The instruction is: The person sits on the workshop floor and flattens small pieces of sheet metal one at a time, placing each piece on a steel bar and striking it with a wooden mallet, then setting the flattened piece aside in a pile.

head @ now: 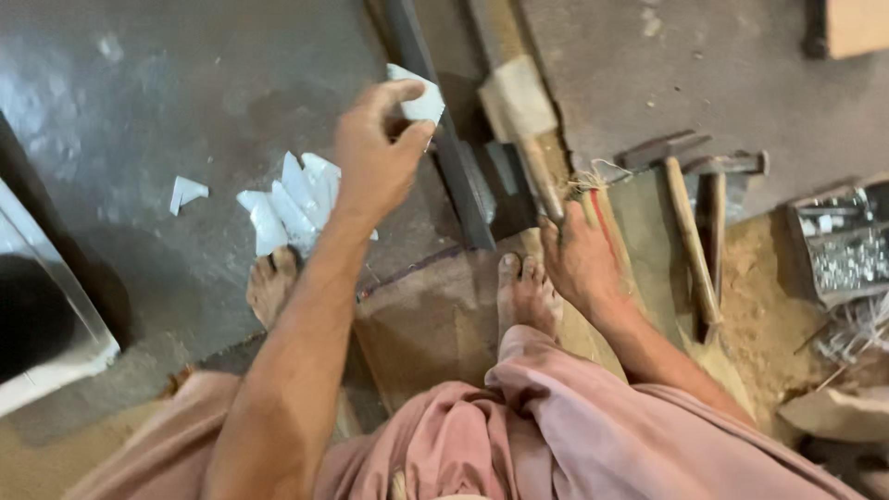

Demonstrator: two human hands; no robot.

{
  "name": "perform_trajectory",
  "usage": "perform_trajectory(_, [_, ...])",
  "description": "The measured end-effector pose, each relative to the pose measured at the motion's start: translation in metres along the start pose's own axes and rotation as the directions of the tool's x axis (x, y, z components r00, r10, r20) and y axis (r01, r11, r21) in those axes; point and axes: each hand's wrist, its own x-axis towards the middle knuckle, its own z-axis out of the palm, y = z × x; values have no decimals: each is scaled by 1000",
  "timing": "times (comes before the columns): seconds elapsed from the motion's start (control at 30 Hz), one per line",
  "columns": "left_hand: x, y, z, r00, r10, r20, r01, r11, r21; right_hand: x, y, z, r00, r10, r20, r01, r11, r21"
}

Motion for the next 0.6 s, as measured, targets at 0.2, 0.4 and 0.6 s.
perform_trajectory(0.2, [29, -58, 14, 922, -299, 248, 336, 934, -122, 0, 17, 11, 1000, -2, 21, 1, 999, 38])
perform_trajectory(0.4, [43, -80, 6, 803, -468, 369, 560, 804, -199, 2, 6, 2, 1000, -2, -6, 3, 993, 119])
perform_trajectory(0.6, [40, -79, 4, 821, -449, 353, 535, 822, -198, 5, -20, -32, 995, -12, -101, 34, 974, 223])
